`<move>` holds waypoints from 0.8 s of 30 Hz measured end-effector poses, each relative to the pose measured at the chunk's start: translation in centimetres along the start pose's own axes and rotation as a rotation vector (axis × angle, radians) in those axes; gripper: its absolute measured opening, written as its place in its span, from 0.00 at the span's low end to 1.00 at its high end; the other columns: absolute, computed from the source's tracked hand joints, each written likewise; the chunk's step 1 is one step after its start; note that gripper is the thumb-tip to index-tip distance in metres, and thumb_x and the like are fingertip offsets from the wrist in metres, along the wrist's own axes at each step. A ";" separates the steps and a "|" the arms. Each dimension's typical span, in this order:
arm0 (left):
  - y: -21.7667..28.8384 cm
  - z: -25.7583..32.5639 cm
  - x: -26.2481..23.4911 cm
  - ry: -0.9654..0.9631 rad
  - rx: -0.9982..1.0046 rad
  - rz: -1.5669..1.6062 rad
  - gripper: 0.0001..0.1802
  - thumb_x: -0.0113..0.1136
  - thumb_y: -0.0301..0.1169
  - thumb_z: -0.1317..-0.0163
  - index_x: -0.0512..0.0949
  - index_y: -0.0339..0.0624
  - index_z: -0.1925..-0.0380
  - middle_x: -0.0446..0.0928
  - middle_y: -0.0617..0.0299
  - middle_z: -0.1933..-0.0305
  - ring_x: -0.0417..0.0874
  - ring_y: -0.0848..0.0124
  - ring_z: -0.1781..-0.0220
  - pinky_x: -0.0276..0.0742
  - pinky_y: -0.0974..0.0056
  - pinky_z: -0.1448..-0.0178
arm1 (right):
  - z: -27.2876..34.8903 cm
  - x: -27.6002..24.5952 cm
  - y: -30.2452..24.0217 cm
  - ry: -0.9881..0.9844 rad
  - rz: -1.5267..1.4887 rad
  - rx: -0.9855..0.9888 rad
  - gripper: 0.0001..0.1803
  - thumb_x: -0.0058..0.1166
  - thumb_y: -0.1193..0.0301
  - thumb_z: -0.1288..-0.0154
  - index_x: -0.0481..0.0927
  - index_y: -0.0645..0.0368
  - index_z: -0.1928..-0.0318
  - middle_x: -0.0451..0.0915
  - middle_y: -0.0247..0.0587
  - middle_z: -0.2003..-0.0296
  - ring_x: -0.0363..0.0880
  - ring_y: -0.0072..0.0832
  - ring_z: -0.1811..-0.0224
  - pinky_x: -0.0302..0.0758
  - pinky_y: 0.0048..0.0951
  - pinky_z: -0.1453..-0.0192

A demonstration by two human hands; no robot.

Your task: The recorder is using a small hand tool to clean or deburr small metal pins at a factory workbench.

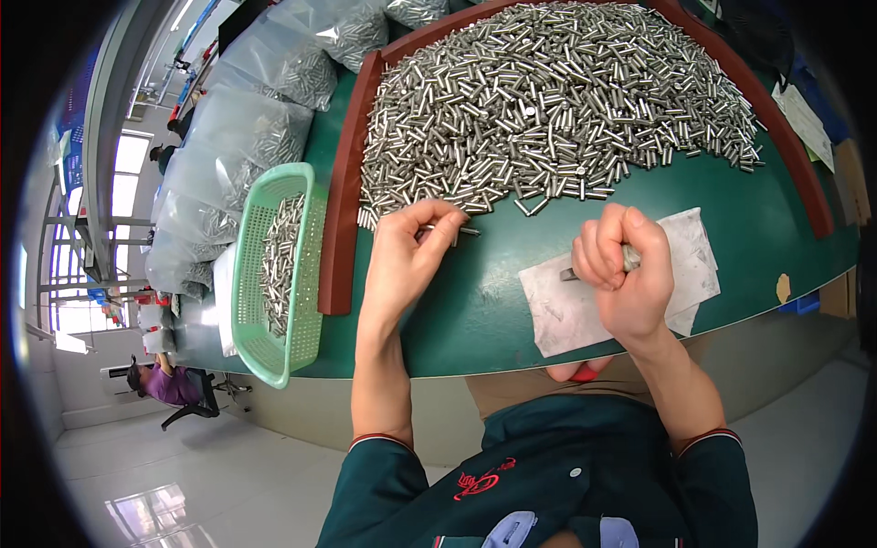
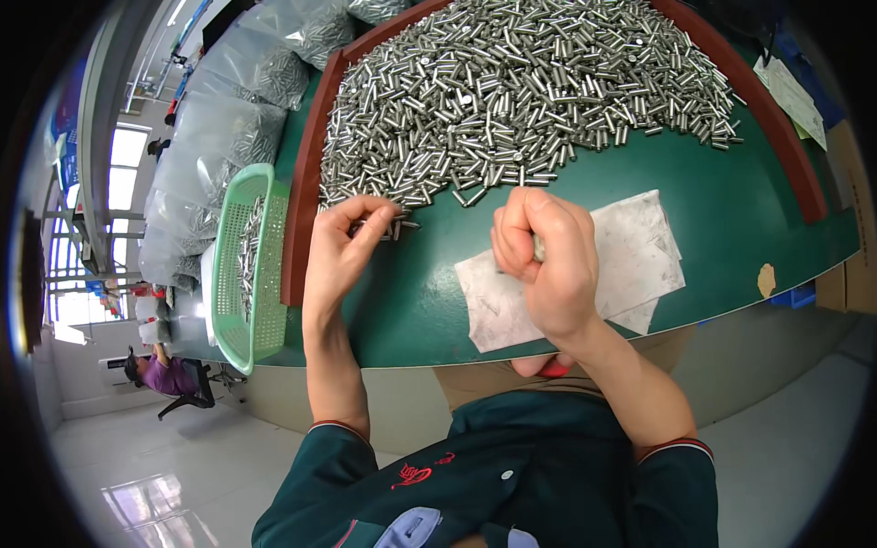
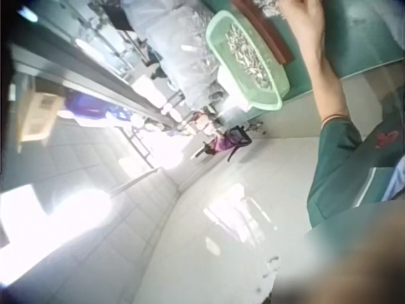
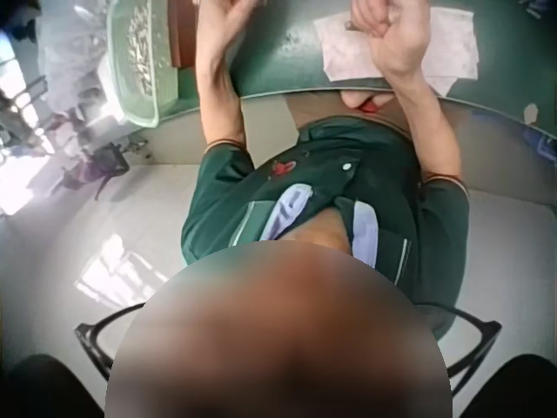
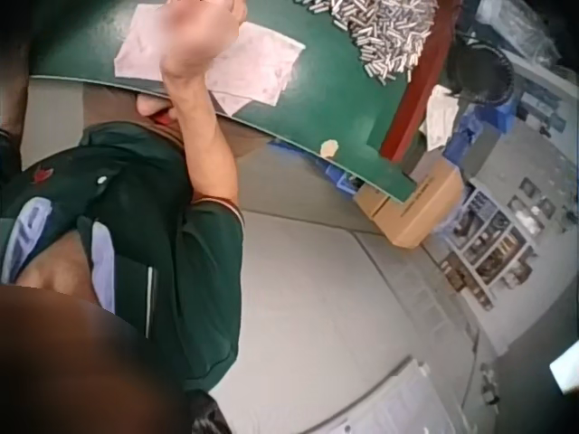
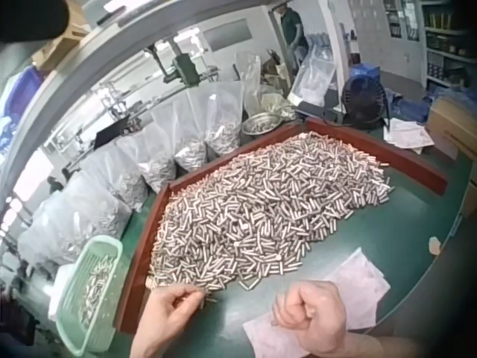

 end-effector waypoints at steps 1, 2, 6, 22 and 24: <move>0.3 0.2 0.5 -0.057 0.004 -0.015 0.06 0.55 0.26 0.47 0.76 0.33 0.72 0.70 0.65 0.84 0.64 0.82 0.83 0.61 0.74 0.78 | 0.2 0.3 -0.6 -0.055 -0.056 -0.039 0.18 0.28 0.68 0.38 0.54 0.56 0.86 0.53 0.27 0.91 0.46 0.15 0.87 0.45 0.20 0.83; 0.6 0.4 0.5 -0.115 0.044 -0.102 0.06 0.56 0.27 0.48 0.75 0.35 0.71 0.72 0.56 0.82 0.70 0.73 0.83 0.66 0.69 0.76 | 0.7 1.3 -1.5 -0.158 -0.163 0.012 0.16 0.33 0.70 0.40 0.57 0.57 0.86 0.55 0.27 0.89 0.49 0.16 0.86 0.48 0.19 0.82; 0.6 0.6 2.0 -0.098 0.187 -0.402 0.05 0.56 0.26 0.50 0.73 0.39 0.72 0.74 0.50 0.78 0.75 0.53 0.75 0.69 0.56 0.71 | 3.3 6.2 -5.7 -0.595 -0.116 0.376 0.07 0.53 0.69 0.49 0.72 0.59 0.75 0.74 0.37 0.78 0.72 0.27 0.76 0.65 0.23 0.72; 0.3 0.9 2.6 -0.310 -0.242 0.833 0.04 0.54 0.26 0.45 0.68 0.40 0.72 0.60 0.73 0.83 0.57 0.84 0.82 0.52 0.77 0.79 | 4.8 13.9 -9.1 -1.033 -0.457 0.886 0.15 0.50 0.78 0.49 0.70 0.74 0.59 0.75 0.41 0.81 0.71 0.19 0.84 0.60 0.17 0.82; 0.1 1.1 3.0 -0.409 -0.342 1.215 0.05 0.53 0.28 0.43 0.68 0.41 0.72 0.57 0.72 0.84 0.55 0.83 0.82 0.50 0.77 0.80 | 5.0 14.0 -7.5 -0.980 -0.541 0.725 0.17 0.49 0.78 0.50 0.70 0.75 0.58 0.76 0.42 0.79 0.72 0.20 0.81 0.61 0.16 0.80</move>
Point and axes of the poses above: each hand's wrist, its own z-axis away from the middle knuckle, its own x-axis out of the palm, y = z × x, the point moved 5 cm from there along -z, towards the middle knuckle
